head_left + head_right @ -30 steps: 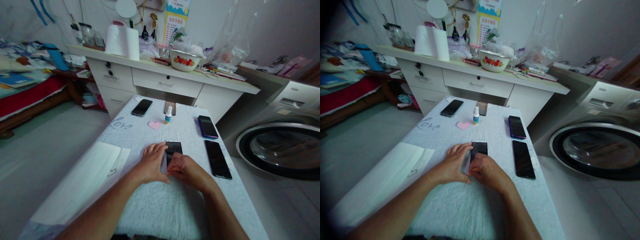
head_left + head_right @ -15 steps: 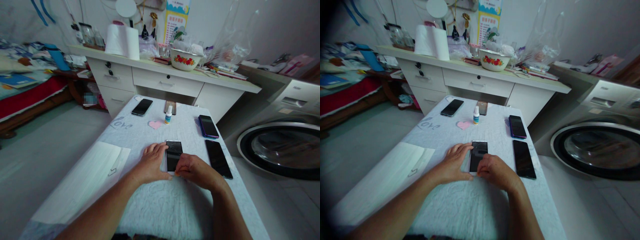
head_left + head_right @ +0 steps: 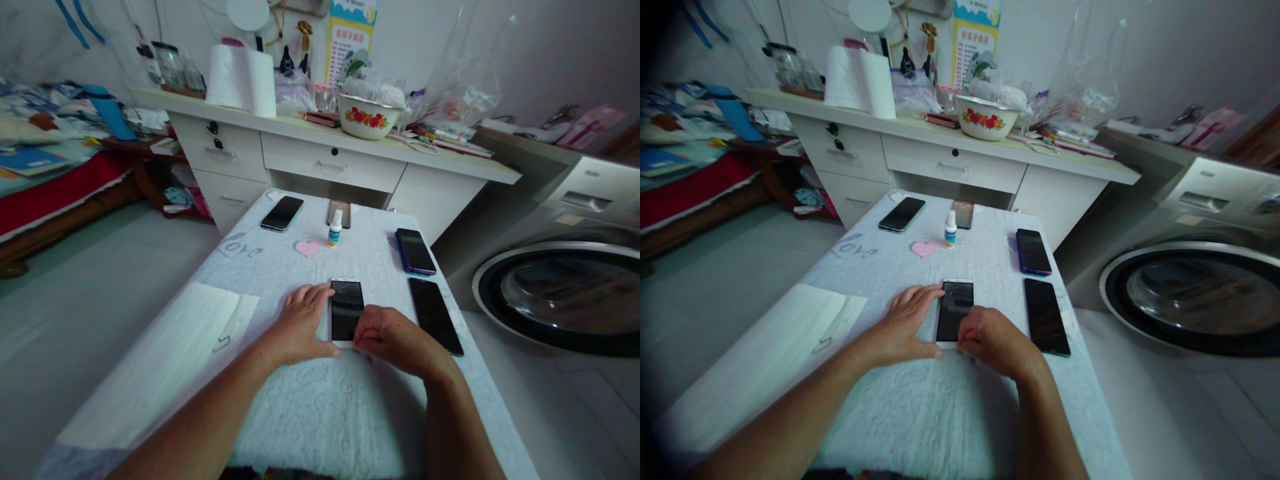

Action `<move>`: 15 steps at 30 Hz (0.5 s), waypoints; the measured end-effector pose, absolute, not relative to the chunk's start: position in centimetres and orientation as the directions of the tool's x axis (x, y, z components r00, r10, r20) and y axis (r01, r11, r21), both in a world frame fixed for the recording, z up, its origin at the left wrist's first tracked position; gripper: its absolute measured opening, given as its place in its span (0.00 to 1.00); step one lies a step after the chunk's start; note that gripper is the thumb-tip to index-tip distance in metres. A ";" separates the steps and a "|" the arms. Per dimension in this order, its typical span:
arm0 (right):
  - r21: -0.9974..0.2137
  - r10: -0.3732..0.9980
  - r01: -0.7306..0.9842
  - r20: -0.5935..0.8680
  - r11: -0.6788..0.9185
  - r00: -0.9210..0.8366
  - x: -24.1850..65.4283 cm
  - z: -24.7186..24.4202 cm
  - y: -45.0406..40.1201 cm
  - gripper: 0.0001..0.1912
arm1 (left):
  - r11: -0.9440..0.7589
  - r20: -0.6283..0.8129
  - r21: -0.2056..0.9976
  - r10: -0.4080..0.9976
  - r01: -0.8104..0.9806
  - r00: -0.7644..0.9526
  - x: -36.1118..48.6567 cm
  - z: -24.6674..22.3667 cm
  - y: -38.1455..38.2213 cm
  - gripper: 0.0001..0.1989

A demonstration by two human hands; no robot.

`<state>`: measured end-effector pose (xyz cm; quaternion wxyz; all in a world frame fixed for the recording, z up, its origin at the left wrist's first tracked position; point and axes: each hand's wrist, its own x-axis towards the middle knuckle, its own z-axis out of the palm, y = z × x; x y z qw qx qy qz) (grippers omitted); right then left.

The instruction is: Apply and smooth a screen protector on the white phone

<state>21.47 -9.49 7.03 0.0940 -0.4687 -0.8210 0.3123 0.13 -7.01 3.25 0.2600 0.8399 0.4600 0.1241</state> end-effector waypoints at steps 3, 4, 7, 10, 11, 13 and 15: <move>-0.597 0.823 0.690 -0.084 0.410 -0.561 20.6 6.6 -9.3 0.09 | -0.439 -0.029 0.551 0.840 0.709 0.542 0.1 3.3 -7.0 0.45; -0.592 0.814 0.680 -0.067 0.432 -0.576 20.3 6.4 -9.3 0.09 | -0.439 -0.029 0.549 0.840 0.711 0.542 0.1 3.3 -7.0 0.45; -0.581 0.812 0.671 -0.029 0.461 -0.583 19.3 5.9 -9.3 0.08 | -0.444 -0.026 0.543 0.839 0.712 0.543 0.1 3.1 -6.9 0.46; -0.600 0.816 0.645 0.023 0.473 -0.577 18.8 5.6 -9.4 0.08 | -0.449 -0.011 0.545 0.840 0.708 0.542 0.1 2.8 -6.9 0.47; -0.606 0.814 0.637 0.032 0.477 -0.580 18.7 5.5 -9.4 0.08 | -0.451 -0.007 0.546 0.840 0.706 0.542 0.1 2.7 -6.8 0.47; -0.605 0.808 0.634 0.027 0.482 -0.589 18.8 5.6 -9.4 0.09 | -0.452 -0.006 0.548 0.839 0.704 0.544 0.0 2.7 -6.9 0.46; -0.594 0.803 0.645 0.004 0.481 -0.596 19.1 5.6 -9.4 0.08 | -0.451 -0.011 0.547 0.839 0.706 0.545 0.0 2.8 -6.9 0.45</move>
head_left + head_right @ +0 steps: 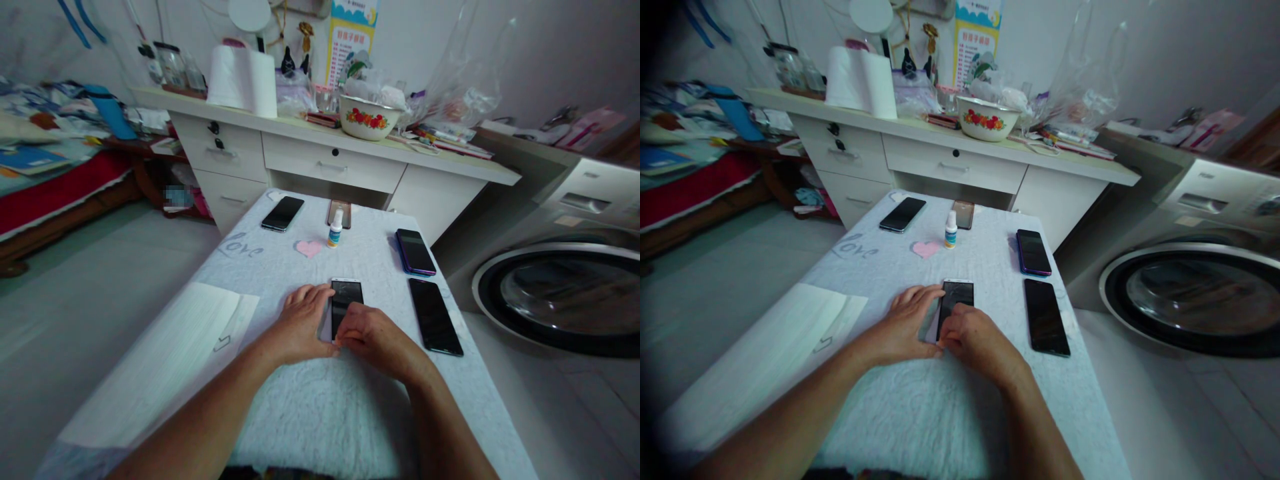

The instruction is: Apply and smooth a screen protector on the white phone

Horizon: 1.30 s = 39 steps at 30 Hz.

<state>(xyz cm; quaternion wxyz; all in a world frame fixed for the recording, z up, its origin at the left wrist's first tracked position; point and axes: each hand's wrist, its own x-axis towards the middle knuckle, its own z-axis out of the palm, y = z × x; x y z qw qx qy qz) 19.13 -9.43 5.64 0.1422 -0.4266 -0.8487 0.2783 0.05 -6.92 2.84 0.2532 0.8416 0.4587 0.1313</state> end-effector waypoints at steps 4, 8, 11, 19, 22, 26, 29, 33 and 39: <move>-0.587 0.803 0.665 -0.040 0.463 -0.595 20.2 6.1 -9.4 0.08 | -0.446 -0.026 0.548 0.837 0.708 0.547 0.1 3.1 -7.0 0.44; -0.599 0.827 0.694 -0.091 0.400 -0.555 21.1 6.6 -9.5 0.10 | -0.450 -0.019 0.554 0.835 0.701 0.551 0.1 3.1 -6.9 0.44; -0.610 0.833 0.707 -0.133 0.358 -0.537 21.7 6.9 -9.6 0.10 | -0.451 -0.020 0.550 0.834 0.703 0.551 0.1 3.0 -6.9 0.45; -0.607 0.855 0.744 -0.195 0.280 -0.481 23.2 6.8 -9.6 0.12 | -0.460 -0.011 0.549 0.831 0.698 0.556 0.0 2.8 -6.9 0.45; -0.606 0.856 0.746 -0.196 0.278 -0.478 23.4 6.9 -9.7 0.12 | -0.456 -0.014 0.550 0.833 0.700 0.554 0.0 2.9 -6.9 0.45; -0.608 0.855 0.739 -0.182 0.290 -0.485 23.1 7.1 -9.6 0.11 | -0.449 -0.024 0.552 0.834 0.703 0.552 0.0 3.0 -6.9 0.45; -0.603 0.849 0.738 -0.180 0.304 -0.497 22.4 7.3 -9.6 0.10 | -0.450 -0.023 0.547 0.835 0.706 0.549 0.0 2.9 -6.9 0.45; -0.603 0.831 0.716 -0.151 0.351 -0.535 21.5 7.0 -9.5 0.09 | -0.462 0.001 0.545 0.835 0.700 0.550 0.0 2.7 -6.8 0.45; -0.612 0.807 0.665 -0.073 0.428 -0.587 20.3 6.4 -9.4 0.09 | -0.454 -0.006 0.546 0.838 0.704 0.545 0.1 2.9 -6.9 0.45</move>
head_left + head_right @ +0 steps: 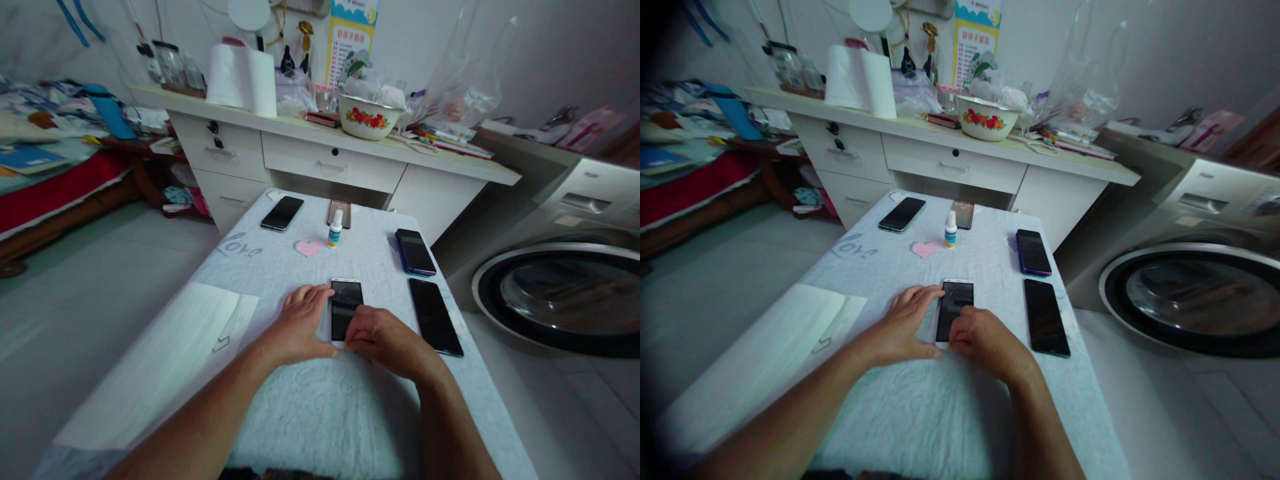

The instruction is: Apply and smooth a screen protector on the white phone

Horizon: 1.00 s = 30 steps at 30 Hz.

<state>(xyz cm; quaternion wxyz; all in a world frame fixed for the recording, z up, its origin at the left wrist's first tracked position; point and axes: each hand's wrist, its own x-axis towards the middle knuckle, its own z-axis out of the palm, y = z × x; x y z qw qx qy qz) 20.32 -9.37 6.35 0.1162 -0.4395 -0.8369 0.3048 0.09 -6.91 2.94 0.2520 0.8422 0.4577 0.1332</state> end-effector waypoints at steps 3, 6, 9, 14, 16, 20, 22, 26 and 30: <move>-0.613 0.817 0.670 -0.065 0.420 -0.572 19.6 6.1 -9.3 0.09 | -0.447 -0.018 0.545 0.840 0.710 0.543 0.1 2.9 -6.9 0.46; -0.618 0.818 0.655 -0.033 0.435 -0.574 19.0 5.7 -9.3 0.08 | -0.452 -0.012 0.540 0.840 0.711 0.543 0.1 2.7 -6.8 0.47; -0.628 0.816 0.627 0.023 0.461 -0.577 18.7 5.1 -9.2 0.08 | -0.451 -0.014 0.534 0.841 0.715 0.541 0.1 2.6 -6.7 0.47; -0.616 0.820 0.614 0.094 0.493 -0.564 18.4 4.6 -8.9 0.08 | -0.447 -0.013 0.535 0.844 0.717 0.536 0.1 2.7 -6.8 0.48; -0.607 0.835 0.635 0.090 0.479 -0.543 18.4 4.5 -8.7 0.08 | -0.441 -0.023 0.533 0.845 0.722 0.534 0.1 2.8 -6.8 0.48; -0.578 0.883 0.700 0.079 0.419 -0.464 18.6 4.2 -8.1 0.09 | -0.446 -0.023 0.532 0.842 0.719 0.539 0.0 2.8 -6.8 0.47; -0.565 0.908 0.729 0.091 0.386 -0.410 18.8 4.1 -7.9 0.09 | -0.454 -0.017 0.534 0.838 0.714 0.545 0.0 2.7 -6.8 0.47; -0.533 0.948 0.788 0.108 0.309 -0.299 19.1 4.1 -7.7 0.07 | -0.463 -0.007 0.532 0.835 0.709 0.550 -0.1 2.5 -6.8 0.47; -0.494 0.977 0.843 0.087 0.212 -0.195 19.4 4.3 -7.6 0.07 | -0.472 0.007 0.530 0.833 0.705 0.553 -0.2 2.2 -6.8 0.47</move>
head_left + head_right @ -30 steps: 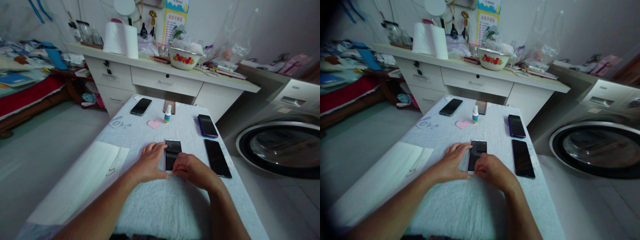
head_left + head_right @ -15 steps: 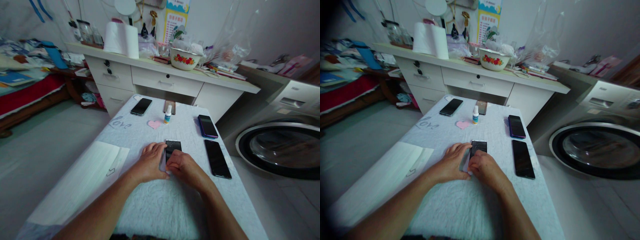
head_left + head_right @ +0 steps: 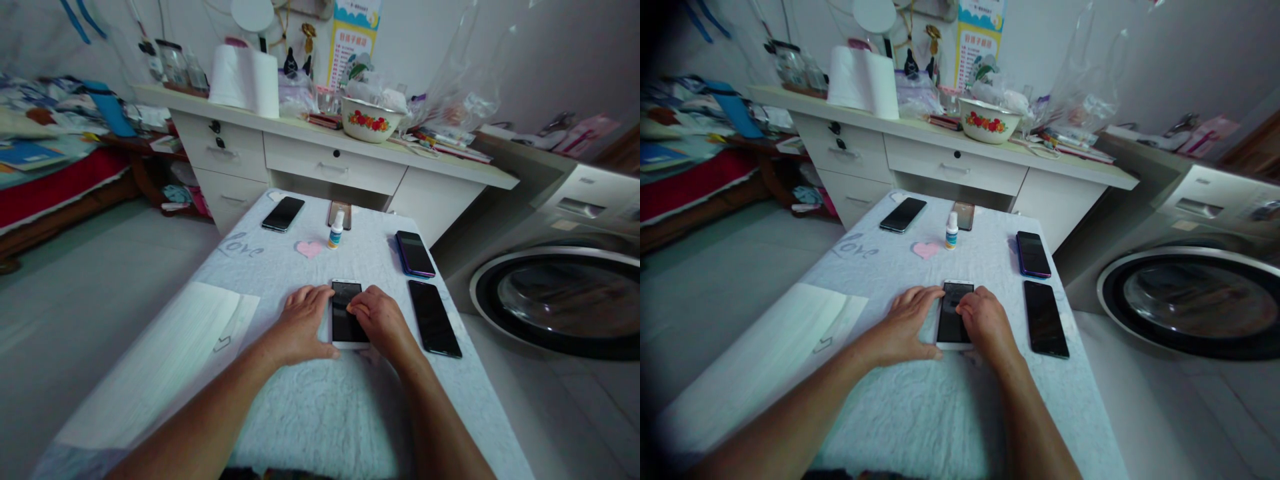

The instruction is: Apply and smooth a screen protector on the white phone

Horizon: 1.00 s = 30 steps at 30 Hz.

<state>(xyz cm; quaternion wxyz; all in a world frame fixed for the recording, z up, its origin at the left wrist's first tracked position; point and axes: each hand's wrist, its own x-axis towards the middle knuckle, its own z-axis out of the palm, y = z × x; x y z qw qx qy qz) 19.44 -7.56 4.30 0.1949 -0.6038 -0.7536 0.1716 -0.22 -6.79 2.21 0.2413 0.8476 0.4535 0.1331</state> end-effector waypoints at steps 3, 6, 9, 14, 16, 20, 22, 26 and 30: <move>-0.470 0.986 0.867 0.091 0.166 -0.140 19.6 4.4 -7.5 0.07 | -0.472 0.012 0.529 0.835 0.705 0.549 -0.3 2.2 -6.8 0.47; -0.473 0.984 0.863 0.078 0.180 -0.162 19.7 4.5 -7.6 0.06 | -0.471 0.006 0.529 0.834 0.706 0.552 -0.2 2.4 -6.8 0.48; -0.516 0.966 0.821 0.064 0.246 -0.249 19.5 4.7 -7.8 0.07 | -0.468 -0.002 0.530 0.833 0.707 0.553 -0.2 2.6 -6.9 0.49; -0.582 0.922 0.742 0.035 0.332 -0.386 19.2 5.2 -8.2 0.08 | -0.457 0.006 0.537 0.843 0.709 0.538 0.0 2.7 -6.9 0.48; -0.599 0.895 0.712 0.017 0.366 -0.446 19.2 5.4 -8.4 0.07 | -0.459 0.014 0.535 0.844 0.709 0.536 0.1 2.7 -6.9 0.47; -0.612 0.817 0.635 0.032 0.471 -0.576 19.4 5.8 -8.7 0.09 | -0.466 0.022 0.530 0.842 0.708 0.538 0.1 2.8 -6.9 0.46; -0.618 0.816 0.631 0.028 0.468 -0.578 19.5 5.9 -8.8 0.08 | -0.464 0.017 0.527 0.843 0.712 0.537 0.1 2.8 -7.0 0.45; -0.621 0.884 0.684 0.029 0.381 -0.467 19.8 5.7 -8.6 0.08 | -0.463 0.007 0.526 0.841 0.714 0.541 0.1 2.9 -7.0 0.46; -0.583 0.951 0.764 0.048 0.275 -0.305 20.3 5.2 -8.1 0.07 | -0.460 -0.003 0.532 0.839 0.711 0.545 0.0 3.0 -7.0 0.45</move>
